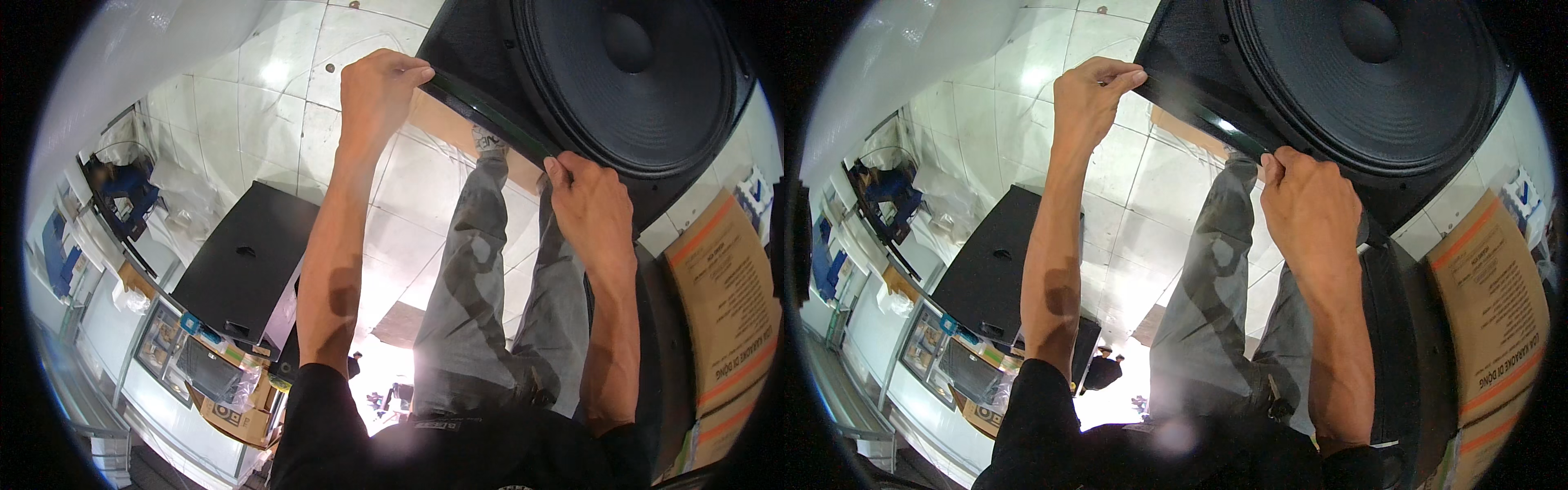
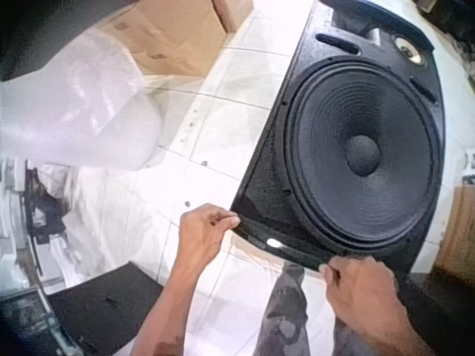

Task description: The person uses a cordless drill to fasten screws into the back panel of a large speaker. They then apply a strip of black foam tape along the front edge of the speaker and trim the excess with a utility knife.

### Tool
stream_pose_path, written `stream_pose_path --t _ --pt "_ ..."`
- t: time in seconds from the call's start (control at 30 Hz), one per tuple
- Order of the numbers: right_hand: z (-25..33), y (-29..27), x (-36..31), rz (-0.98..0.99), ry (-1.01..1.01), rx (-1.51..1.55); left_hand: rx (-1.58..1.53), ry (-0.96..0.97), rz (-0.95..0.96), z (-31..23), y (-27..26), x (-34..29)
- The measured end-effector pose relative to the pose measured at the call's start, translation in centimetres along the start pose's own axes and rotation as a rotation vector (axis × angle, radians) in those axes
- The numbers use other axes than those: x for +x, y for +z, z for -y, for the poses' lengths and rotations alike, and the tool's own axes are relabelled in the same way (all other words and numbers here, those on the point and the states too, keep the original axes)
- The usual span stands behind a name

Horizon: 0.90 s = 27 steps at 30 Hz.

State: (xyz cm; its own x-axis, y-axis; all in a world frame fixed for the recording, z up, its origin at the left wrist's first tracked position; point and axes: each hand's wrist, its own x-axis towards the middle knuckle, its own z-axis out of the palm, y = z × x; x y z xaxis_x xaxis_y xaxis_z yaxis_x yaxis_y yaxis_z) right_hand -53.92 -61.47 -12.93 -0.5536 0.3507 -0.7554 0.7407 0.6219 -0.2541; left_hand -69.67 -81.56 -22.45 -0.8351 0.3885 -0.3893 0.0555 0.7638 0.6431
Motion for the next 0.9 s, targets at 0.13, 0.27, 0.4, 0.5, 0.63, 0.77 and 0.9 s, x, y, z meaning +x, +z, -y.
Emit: stream_pose_path --t 0.13,0.27,0.4,0.5,0.63,0.77,0.9 --pt "-0.2 -0.1 0.2 0.006 -0.021 -0.014 0.012 -0.003 -0.014 -0.2 0.1 -0.1" --pt "-0.3 0.0 0.2 -0.020 -0.032 -0.028 0.058 -0.090 0.084 0.2 -0.8 1.2" --pt "-0.4 0.2 0.1 -0.032 -0.037 -0.025 0.172 -0.029 0.256 0.6 -2.0 3.4" --pt "-0.5 0.4 0.1 -0.034 -0.031 -0.027 0.189 0.031 0.249 0.1 -1.8 3.1" --pt "-0.6 0.7 0.1 -0.073 -0.035 -0.039 0.353 0.055 0.042 -1.2 0.3 0.3" --pt "-0.8 1.0 0.2 -0.061 0.000 -0.052 0.286 0.125 -0.036 -1.5 1.4 -1.3" --pt "-1.3 1.6 0.1 -0.168 -0.073 -0.084 0.258 0.138 -0.023 -0.9 0.6 -1.4"
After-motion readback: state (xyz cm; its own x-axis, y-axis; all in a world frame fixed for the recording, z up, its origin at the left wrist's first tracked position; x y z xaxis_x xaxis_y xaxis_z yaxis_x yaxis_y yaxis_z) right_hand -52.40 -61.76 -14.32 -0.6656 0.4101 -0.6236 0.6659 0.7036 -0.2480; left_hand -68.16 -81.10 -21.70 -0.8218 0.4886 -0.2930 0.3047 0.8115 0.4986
